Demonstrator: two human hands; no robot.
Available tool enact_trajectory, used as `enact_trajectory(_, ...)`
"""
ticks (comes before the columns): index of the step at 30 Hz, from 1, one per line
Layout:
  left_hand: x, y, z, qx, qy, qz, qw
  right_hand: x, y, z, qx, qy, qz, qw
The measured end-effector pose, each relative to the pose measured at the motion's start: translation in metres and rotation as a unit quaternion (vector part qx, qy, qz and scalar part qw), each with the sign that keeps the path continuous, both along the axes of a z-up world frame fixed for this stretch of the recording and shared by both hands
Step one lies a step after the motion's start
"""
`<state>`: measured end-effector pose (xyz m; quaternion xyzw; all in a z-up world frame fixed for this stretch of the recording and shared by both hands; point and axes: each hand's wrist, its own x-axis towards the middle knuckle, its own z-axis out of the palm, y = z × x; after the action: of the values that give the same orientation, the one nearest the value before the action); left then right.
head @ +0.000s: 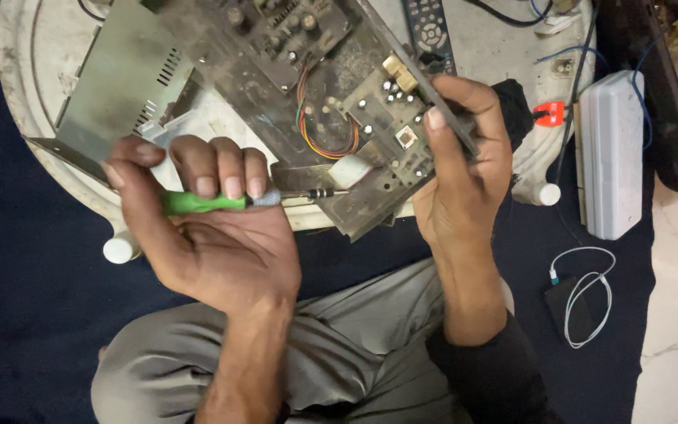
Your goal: The person sits on the floor and disassembles a metal electronic chassis using a green screwdriver. They remove screws, detach a ribbon cable, and inspect the internal circuit board and metal frame.
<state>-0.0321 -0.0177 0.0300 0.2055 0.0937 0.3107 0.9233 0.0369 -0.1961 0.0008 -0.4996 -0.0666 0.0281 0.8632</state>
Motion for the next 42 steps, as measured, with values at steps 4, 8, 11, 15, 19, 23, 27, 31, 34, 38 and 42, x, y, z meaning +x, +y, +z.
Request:
enact_trajectory(4,0.000,-0.008,0.007,0.025,0.048,0.011,0.998,0.002,0.001,-0.003,0.006,-0.008,0.017,1.000)
enact_trajectory(8,0.001,-0.008,0.012,0.058,0.050,-0.013,0.997,0.004,-0.002,-0.006,0.027,0.006,0.028,0.999)
enact_trajectory(11,0.001,-0.007,0.013,-0.014,0.030,-0.040,0.999,0.009,-0.006,-0.011,0.057,0.019,0.046,0.997)
enact_trajectory(15,-0.002,-0.007,0.014,-0.038,0.022,-0.048,0.998,0.012,-0.010,-0.016,0.103,0.038,0.072,0.991)
enact_trajectory(19,-0.002,-0.007,0.013,-0.063,0.019,-0.042,0.997,0.013,-0.009,-0.016,0.123,0.057,0.086,0.987)
enact_trajectory(23,-0.001,-0.004,0.008,-0.085,0.037,-0.027,0.995,0.011,-0.006,-0.012,0.089,0.073,0.080,0.990)
enact_trajectory(27,0.003,-0.001,-0.001,-0.067,0.036,-0.020,0.997,0.010,-0.001,-0.011,0.052,0.094,0.057,0.993)
enact_trajectory(31,0.008,-0.002,-0.006,-0.040,0.026,0.013,0.999,0.008,0.005,-0.010,0.018,0.107,0.038,0.993)
enact_trajectory(34,0.011,-0.009,-0.008,-0.007,0.036,0.022,0.999,0.007,0.008,-0.010,0.012,0.101,0.031,0.994)
enact_trajectory(38,0.012,-0.011,-0.009,0.050,0.088,0.007,0.995,0.006,0.012,-0.010,-0.001,0.077,0.022,0.997)
enact_trajectory(42,0.012,-0.009,-0.010,0.144,0.161,-0.041,0.976,0.003,0.012,-0.010,-0.020,0.031,-0.001,0.999)
